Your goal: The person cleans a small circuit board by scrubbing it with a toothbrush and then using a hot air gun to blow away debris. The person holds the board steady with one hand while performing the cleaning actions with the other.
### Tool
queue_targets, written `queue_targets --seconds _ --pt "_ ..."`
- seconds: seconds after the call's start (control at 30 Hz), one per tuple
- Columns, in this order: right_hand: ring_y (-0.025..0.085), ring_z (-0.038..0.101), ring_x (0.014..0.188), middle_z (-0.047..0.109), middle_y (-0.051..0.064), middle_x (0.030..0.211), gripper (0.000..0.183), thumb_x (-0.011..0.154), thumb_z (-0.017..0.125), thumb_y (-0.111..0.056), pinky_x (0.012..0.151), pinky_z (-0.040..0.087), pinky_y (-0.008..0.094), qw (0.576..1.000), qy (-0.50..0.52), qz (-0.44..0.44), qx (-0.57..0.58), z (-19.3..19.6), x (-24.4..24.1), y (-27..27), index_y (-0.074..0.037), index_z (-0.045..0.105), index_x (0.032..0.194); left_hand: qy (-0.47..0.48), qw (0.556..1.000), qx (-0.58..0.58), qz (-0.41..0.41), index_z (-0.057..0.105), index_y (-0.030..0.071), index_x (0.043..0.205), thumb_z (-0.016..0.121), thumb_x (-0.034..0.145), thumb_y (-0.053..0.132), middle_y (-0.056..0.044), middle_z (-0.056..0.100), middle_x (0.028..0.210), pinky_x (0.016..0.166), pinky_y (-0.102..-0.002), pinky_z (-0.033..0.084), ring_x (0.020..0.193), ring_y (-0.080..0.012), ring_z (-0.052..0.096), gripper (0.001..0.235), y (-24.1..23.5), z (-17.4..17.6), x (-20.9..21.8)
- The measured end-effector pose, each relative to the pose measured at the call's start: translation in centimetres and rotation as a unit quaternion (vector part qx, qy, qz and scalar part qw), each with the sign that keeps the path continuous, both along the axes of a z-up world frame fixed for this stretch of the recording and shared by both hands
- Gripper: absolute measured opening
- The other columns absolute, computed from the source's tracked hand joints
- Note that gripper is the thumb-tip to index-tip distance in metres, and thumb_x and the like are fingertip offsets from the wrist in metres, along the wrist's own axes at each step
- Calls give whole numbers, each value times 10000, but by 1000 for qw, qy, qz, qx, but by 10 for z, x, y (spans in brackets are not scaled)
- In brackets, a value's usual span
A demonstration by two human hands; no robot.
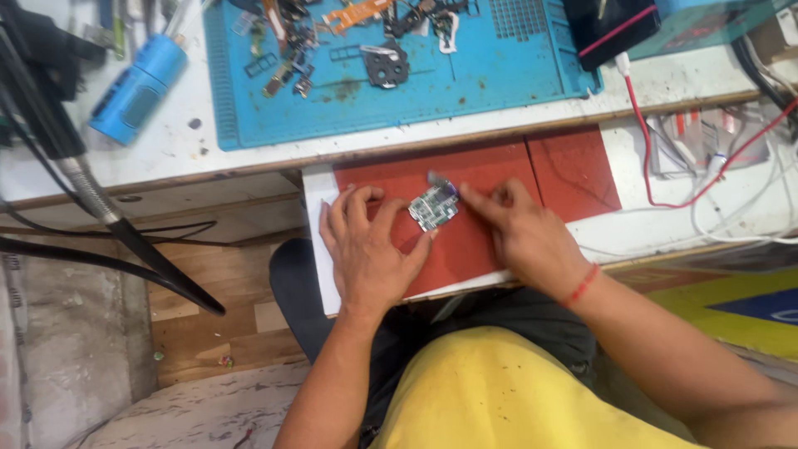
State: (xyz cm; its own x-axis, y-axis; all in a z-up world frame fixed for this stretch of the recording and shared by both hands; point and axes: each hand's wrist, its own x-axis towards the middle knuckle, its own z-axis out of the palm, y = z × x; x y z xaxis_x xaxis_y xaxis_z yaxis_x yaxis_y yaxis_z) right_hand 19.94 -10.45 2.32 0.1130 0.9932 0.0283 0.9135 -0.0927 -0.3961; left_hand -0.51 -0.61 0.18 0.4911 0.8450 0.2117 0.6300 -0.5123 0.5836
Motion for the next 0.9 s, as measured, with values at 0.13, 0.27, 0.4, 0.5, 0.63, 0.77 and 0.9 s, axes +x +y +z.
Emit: queue_targets --seconds 0.13,0.27,0.4,0.5,0.63,0.77,0.9 --pt "366 676 698 611 151 1070 603 845 561 -36 614 560 471 996 15 56 -61 6 -10 -1 -215 597 1419 3 1000 -9 0 715 155 1091 877 702 426 -93 537 1295 1189 -576 195 1348 -342 387 501 0 2 -1" --pt "375 673 691 604 160 1089 622 847 552 -17 610 558 474 997 11 33 -63 11 -10 3 -220 586 1433 5 1000 -19 5 700 135 1121 881 685 435 -86 540 1288 1190 -574 189 1342 -330 389 560 0 4 1" --pt "368 689 719 607 138 1095 606 876 552 -29 627 565 475 995 18 32 -97 11 -10 4 -248 582 1440 1 1000 -24 7 699 149 1147 885 679 435 -83 540 1282 1183 -572 183 1332 -333 395 579 2 6 3" --pt "387 690 741 584 185 1129 712 788 555 -6 608 566 474 992 35 55 -108 15 -4 -12 -193 528 1475 -6 1000 -24 7 682 133 1170 893 697 421 -72 547 1280 1212 -566 187 1337 -319 416 593 1 4 0" --pt "366 707 770 593 169 1150 717 802 542 11 668 578 467 991 -18 54 -118 10 -14 -5 -253 527 1468 -12 999 -29 14 679 135 1176 913 641 406 -76 558 1251 1181 -575 175 1325 -324 418 644 5 6 1" --pt "389 698 770 588 201 1198 689 829 541 25 661 571 477 991 -3 86 -107 1 -16 4 -203 520 1479 -12 999 -38 13 677 146 1193 892 671 400 -71 562 1276 1200 -575 192 1346 -321 418 619 -1 1 0" --pt "374 697 773 612 156 1093 653 866 517 22 683 571 466 996 11 -24 -87 13 -3 -3 -234 549 1466 -2 1000 17 -10 713 168 1093 860 724 437 -88 554 1249 1169 -638 165 1340 -351 397 479 0 0 0"
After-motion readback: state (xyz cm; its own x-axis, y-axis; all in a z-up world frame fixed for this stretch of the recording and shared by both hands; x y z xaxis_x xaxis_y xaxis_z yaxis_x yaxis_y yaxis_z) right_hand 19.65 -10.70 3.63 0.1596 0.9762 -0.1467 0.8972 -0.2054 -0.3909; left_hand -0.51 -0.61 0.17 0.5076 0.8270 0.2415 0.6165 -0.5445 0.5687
